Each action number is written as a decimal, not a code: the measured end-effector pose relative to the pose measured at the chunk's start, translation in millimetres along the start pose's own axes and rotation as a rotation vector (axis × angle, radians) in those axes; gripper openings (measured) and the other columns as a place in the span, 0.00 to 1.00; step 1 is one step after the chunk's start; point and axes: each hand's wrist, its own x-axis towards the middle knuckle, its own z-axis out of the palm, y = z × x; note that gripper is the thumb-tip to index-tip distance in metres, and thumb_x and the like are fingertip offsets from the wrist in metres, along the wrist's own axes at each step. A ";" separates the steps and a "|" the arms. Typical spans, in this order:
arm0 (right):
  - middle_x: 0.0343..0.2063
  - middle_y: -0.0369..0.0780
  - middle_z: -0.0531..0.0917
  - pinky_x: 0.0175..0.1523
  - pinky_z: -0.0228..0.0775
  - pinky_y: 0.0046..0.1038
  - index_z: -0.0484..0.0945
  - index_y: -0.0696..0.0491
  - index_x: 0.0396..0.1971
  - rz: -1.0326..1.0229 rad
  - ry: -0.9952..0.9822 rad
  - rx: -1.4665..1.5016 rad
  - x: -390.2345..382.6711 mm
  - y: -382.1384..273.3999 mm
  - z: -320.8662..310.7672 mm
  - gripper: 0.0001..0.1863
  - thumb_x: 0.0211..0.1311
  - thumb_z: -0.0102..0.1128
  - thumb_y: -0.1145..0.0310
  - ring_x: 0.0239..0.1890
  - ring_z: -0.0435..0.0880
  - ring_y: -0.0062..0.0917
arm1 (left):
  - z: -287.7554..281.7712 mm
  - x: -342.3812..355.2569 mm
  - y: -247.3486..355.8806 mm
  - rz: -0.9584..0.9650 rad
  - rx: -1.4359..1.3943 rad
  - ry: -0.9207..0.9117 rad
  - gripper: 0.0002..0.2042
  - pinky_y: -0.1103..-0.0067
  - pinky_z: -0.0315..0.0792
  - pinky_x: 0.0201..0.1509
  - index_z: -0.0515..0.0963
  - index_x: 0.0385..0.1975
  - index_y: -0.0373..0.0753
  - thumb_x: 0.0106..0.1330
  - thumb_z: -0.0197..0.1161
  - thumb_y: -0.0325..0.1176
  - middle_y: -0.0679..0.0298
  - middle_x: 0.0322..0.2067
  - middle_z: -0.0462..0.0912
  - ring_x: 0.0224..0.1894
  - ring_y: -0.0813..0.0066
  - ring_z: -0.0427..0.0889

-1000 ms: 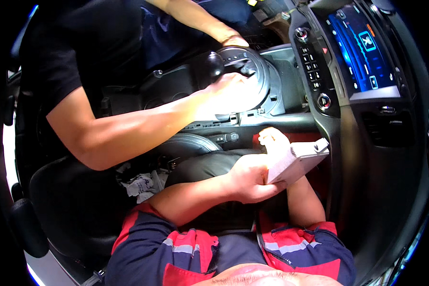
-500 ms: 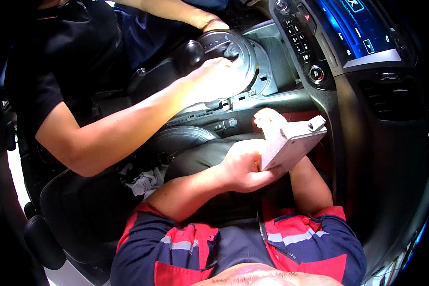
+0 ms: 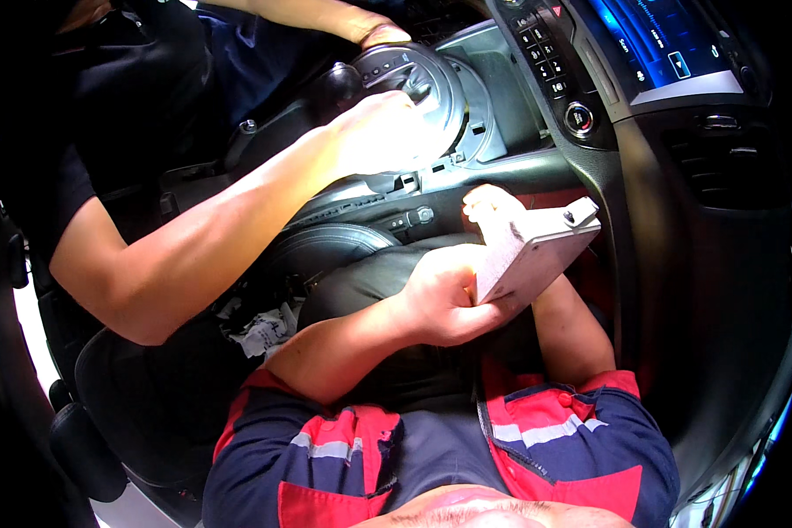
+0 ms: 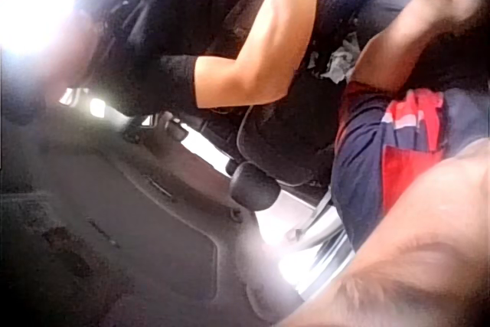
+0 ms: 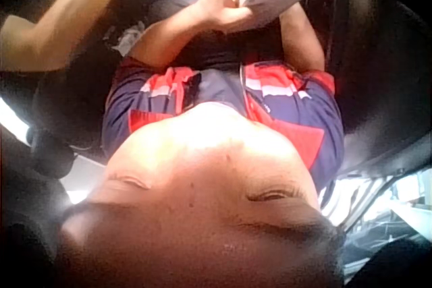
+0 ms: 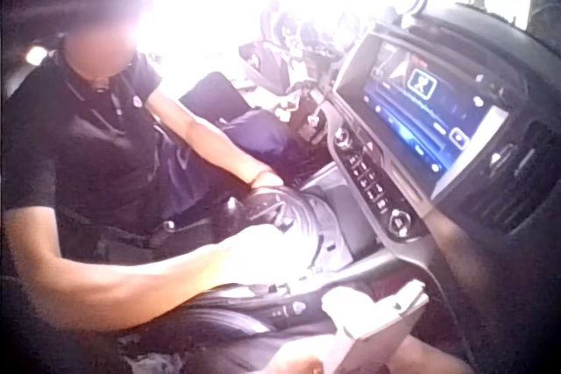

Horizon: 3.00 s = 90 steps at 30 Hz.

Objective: The person lies on the car seat while a coworker uses a flashlight and a screwdriver to disassemble the center console. The person holds the flashlight to illuminate the work area and observes the removal of the gear shift knob and surrounding trim pieces.

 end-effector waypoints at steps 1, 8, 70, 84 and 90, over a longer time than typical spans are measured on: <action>0.34 0.38 0.79 0.44 0.70 0.23 0.76 0.60 0.39 -0.026 -0.005 -0.031 -0.3 -0.4 0.3 0.08 0.62 0.54 0.74 0.37 0.76 0.20 | -0.7 0.8 0.6 0.010 0.011 -0.007 0.04 0.78 0.73 0.42 0.79 0.33 0.33 0.60 0.62 0.24 0.61 0.32 0.81 0.35 0.76 0.79; 0.33 0.38 0.79 0.44 0.70 0.22 0.76 0.59 0.38 0.013 -0.009 0.024 -2.0 -3.8 3.0 0.07 0.63 0.54 0.74 0.36 0.75 0.18 | 0.4 -0.5 -2.7 0.025 -0.023 -0.013 0.06 0.78 0.72 0.44 0.78 0.36 0.33 0.59 0.62 0.23 0.59 0.35 0.81 0.37 0.73 0.79; 0.31 0.34 0.76 0.41 0.68 0.20 0.75 0.57 0.37 -0.298 -0.029 -0.329 3.0 2.8 5.2 0.05 0.65 0.53 0.72 0.35 0.72 0.16 | 4.6 3.8 0.7 0.008 -0.061 0.003 0.05 0.77 0.72 0.43 0.79 0.34 0.32 0.58 0.61 0.23 0.59 0.33 0.81 0.36 0.74 0.79; 0.29 0.35 0.79 0.40 0.70 0.20 0.77 0.57 0.34 -0.258 -0.004 -0.224 2.6 -8.1 8.9 0.06 0.66 0.53 0.71 0.33 0.76 0.16 | 5.9 2.6 -1.0 0.010 -0.052 0.031 0.05 0.77 0.72 0.42 0.79 0.32 0.33 0.57 0.61 0.23 0.58 0.32 0.82 0.35 0.72 0.80; 0.28 0.35 0.79 0.39 0.70 0.19 0.78 0.57 0.32 -0.231 0.023 -0.188 5.8 0.4 5.9 0.06 0.65 0.52 0.73 0.32 0.77 0.16 | 5.4 3.2 -4.3 0.031 -0.039 0.027 0.04 0.77 0.73 0.39 0.79 0.31 0.34 0.57 0.63 0.25 0.59 0.30 0.81 0.32 0.70 0.80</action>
